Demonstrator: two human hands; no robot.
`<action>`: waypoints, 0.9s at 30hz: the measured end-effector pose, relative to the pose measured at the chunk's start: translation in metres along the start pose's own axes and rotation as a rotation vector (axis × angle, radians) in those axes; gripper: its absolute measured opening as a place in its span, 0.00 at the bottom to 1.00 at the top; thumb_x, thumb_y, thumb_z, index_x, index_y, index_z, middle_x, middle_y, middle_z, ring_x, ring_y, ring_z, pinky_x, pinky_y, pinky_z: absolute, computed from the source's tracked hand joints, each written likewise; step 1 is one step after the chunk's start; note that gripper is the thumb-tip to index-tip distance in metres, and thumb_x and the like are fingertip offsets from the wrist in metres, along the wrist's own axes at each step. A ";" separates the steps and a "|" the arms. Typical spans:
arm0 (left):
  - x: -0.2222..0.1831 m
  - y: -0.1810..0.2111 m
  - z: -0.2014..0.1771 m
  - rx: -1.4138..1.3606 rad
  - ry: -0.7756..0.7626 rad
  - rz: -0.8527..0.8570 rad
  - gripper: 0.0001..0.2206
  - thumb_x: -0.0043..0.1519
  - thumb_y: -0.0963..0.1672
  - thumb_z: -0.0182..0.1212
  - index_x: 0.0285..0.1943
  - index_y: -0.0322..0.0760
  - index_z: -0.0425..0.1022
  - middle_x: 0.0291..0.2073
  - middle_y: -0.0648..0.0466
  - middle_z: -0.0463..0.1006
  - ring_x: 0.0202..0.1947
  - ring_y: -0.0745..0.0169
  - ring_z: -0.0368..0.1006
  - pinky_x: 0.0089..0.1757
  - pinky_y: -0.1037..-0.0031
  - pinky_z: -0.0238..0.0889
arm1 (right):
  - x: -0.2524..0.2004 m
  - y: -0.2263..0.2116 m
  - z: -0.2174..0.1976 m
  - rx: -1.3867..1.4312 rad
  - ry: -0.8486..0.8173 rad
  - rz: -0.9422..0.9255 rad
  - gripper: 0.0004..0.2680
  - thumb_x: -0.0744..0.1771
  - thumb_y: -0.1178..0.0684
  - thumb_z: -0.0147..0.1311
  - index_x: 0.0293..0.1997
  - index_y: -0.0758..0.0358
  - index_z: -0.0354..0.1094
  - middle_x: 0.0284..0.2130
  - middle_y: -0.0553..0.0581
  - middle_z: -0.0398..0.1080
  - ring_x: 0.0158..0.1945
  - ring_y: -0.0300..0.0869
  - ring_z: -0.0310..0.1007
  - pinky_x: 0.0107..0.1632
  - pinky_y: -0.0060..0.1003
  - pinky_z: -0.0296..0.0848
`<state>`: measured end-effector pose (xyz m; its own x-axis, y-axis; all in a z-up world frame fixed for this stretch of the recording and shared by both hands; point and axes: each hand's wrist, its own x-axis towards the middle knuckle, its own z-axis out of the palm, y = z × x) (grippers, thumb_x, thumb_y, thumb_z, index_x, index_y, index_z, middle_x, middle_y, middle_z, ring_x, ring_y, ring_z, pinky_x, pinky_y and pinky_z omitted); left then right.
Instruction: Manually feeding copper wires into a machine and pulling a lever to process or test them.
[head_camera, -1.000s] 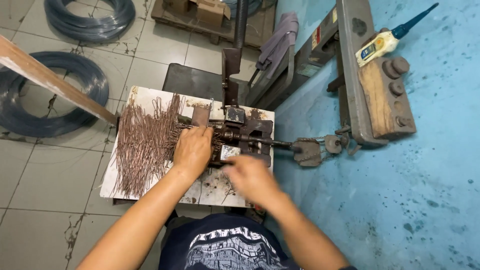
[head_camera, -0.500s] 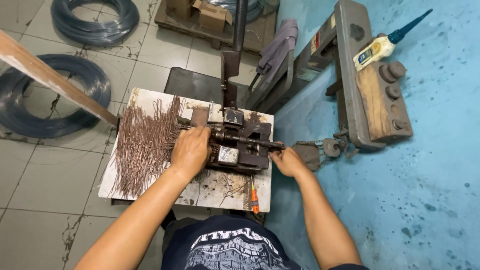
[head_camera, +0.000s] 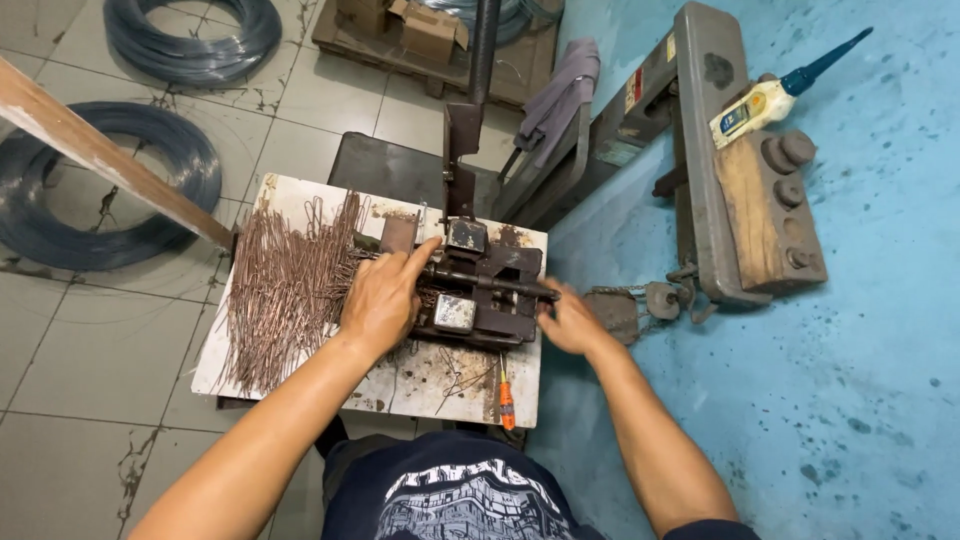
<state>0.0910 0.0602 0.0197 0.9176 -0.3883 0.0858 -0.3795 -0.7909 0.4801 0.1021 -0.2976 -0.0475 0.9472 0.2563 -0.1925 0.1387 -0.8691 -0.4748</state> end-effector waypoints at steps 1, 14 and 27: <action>-0.001 0.002 -0.003 -0.001 -0.002 0.003 0.37 0.55 0.35 0.61 0.77 0.40 0.54 0.36 0.45 0.77 0.39 0.48 0.72 0.46 0.63 0.62 | -0.008 0.006 0.006 0.001 0.001 0.004 0.20 0.61 0.53 0.58 0.60 0.60 0.63 0.36 0.63 0.73 0.48 0.60 0.73 0.54 0.55 0.69; 0.150 0.019 -0.109 -0.513 0.304 -0.050 0.31 0.63 0.54 0.58 0.70 0.36 0.58 0.63 0.37 0.65 0.61 0.36 0.65 0.57 0.47 0.57 | -0.086 -0.067 -0.015 0.033 -0.531 0.273 0.26 0.65 0.47 0.58 0.69 0.61 0.51 0.59 0.63 0.68 0.61 0.56 0.68 0.60 0.51 0.69; 0.077 0.105 -0.128 -0.755 0.305 0.473 0.11 0.67 0.49 0.55 0.35 0.40 0.65 0.33 0.54 0.66 0.37 0.61 0.63 0.41 0.70 0.59 | -0.120 -0.130 -0.182 -0.028 -0.089 0.146 0.13 0.64 0.48 0.58 0.52 0.53 0.69 0.49 0.53 0.78 0.51 0.43 0.79 0.55 0.40 0.76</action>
<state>0.1369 0.0074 0.1883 0.7200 -0.3654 0.5900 -0.6413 -0.0256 0.7668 0.0231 -0.2925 0.1935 0.9287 0.1617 -0.3338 0.0106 -0.9111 -0.4121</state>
